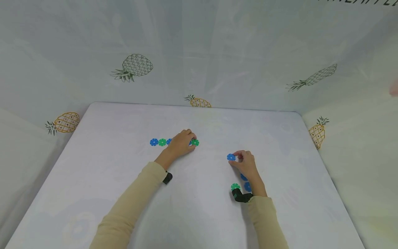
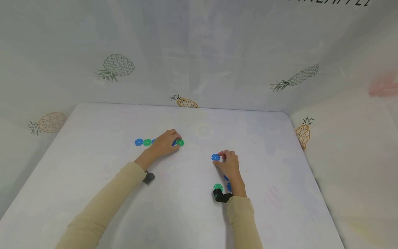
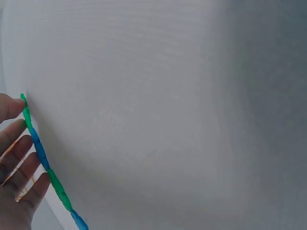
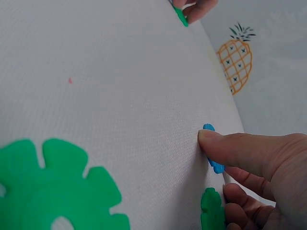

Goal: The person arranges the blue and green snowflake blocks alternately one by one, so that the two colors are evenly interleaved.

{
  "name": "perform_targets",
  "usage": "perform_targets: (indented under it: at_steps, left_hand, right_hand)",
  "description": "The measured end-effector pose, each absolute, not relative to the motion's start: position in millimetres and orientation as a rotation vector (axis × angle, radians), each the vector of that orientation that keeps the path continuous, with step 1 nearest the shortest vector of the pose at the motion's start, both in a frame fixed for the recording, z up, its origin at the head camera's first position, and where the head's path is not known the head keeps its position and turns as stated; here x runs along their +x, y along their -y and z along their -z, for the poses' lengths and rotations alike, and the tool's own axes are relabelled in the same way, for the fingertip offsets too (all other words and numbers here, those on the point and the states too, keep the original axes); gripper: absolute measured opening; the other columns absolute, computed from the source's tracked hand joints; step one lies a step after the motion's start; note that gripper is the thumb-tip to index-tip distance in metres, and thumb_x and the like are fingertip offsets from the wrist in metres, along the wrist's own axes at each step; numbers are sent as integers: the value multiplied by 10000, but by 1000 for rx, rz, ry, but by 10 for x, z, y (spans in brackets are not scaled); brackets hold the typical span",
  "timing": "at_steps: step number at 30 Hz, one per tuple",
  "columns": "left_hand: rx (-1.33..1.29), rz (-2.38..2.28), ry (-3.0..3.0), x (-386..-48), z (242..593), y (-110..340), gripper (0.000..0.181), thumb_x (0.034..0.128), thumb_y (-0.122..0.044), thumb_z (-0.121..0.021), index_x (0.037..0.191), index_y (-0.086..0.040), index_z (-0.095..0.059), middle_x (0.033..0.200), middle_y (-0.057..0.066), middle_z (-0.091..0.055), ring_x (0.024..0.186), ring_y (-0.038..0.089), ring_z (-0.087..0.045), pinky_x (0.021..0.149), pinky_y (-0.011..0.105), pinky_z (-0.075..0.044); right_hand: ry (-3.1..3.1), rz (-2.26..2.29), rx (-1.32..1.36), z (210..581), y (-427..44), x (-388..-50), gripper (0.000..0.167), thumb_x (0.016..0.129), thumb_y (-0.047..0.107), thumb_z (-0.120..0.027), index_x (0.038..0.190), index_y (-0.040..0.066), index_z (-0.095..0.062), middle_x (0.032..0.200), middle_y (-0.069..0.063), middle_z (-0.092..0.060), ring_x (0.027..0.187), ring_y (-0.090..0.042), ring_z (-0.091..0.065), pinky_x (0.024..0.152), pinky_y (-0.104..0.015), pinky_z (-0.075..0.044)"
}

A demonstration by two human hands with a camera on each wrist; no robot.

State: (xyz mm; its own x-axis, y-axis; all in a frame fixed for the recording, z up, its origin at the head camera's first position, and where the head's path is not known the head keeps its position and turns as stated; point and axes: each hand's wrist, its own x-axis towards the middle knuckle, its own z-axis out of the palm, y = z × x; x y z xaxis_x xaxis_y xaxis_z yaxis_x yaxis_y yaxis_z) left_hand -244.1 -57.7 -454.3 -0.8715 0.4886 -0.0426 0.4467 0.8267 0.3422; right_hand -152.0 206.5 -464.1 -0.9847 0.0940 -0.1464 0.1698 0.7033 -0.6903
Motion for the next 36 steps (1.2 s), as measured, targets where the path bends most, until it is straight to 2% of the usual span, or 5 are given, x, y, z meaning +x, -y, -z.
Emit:
perform_targets:
  at_steps: [10, 23, 36]
  left_hand:
    - [759, -490, -2892, -2426, 4534, 591, 317, 863, -258, -637, 1138, -103, -613, 1108, 62, -552, 1034, 211, -515, 927, 354, -463]
    - [751, -480, -2870, -2429, 4531, 585, 316, 868, -254, -632, 1145, -104, -604, 1137, 52, -550, 1091, 212, -507, 969, 353, -439]
    - [741, -463, -2872, -2433, 4500, 561, 293, 867, -231, -639, 1128, -100, -615, 1138, 59, -564, 1097, 220, -512, 975, 353, -436]
  right_hand:
    - [-2804, 1146, 218, 4644, -2067, -1529, 360, 808, 160, -702, 1092, -22, -576, 981, -150, -464, 921, -260, -402, 765, -344, -360]
    - [-2809, 1102, 228, 4652, -2068, -1536, 352, 819, 162, -692, 1096, -23, -577, 986, -152, -466, 929, -263, -400, 770, -354, -361]
    - [-2791, 1066, 287, 4584, -2020, -1528, 376, 829, 147, -666, 1130, -54, -565, 1099, -215, -503, 1022, -319, -445, 863, -441, -424]
